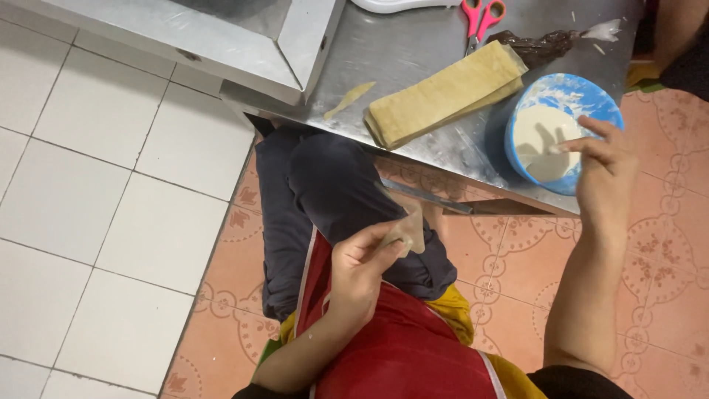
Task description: Folding wonton wrappers with a chocolate filling to prepare for cooking.
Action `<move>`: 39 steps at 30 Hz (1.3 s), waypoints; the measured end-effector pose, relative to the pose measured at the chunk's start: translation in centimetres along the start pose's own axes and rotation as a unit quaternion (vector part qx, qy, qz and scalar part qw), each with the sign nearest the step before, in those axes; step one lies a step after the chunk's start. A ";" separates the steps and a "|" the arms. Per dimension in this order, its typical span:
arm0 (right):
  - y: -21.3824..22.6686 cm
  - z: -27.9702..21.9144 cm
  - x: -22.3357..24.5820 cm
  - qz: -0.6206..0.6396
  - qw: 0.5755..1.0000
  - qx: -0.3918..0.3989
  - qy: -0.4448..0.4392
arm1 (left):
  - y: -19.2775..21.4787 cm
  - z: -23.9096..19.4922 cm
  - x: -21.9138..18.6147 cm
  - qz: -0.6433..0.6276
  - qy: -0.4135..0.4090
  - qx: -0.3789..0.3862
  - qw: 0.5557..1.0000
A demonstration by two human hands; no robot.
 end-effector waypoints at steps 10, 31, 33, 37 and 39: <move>-9.0 -16.4 15.6 -0.230 0.818 -0.096 0.519 | -1.4 -1.1 0.9 0.015 0.030 0.031 0.999; -12.7 -18.1 11.0 0.327 0.913 0.212 0.125 | -1.9 -0.9 0.2 -0.075 0.031 0.034 0.996; -14.6 -17.9 11.5 0.527 0.812 0.245 -0.048 | -1.3 -1.3 0.8 -0.098 -0.005 0.048 0.994; -12.7 -18.2 8.0 0.627 0.769 0.123 -0.021 | -1.4 -0.7 -0.6 -0.049 -0.041 0.038 0.997; -10.1 -20.3 5.8 0.496 0.847 0.084 0.173 | -1.2 -0.3 -1.0 -0.003 -0.056 0.011 0.998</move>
Point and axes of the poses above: each hand's wrist, its own z-axis towards the middle knuckle, its own y-axis out of the back of the hand, x = y × z, the point moved 8 cm from there along z, towards the middle knuckle, and after that the axes turned 4 degrees about -y, right-handed, at the moved point
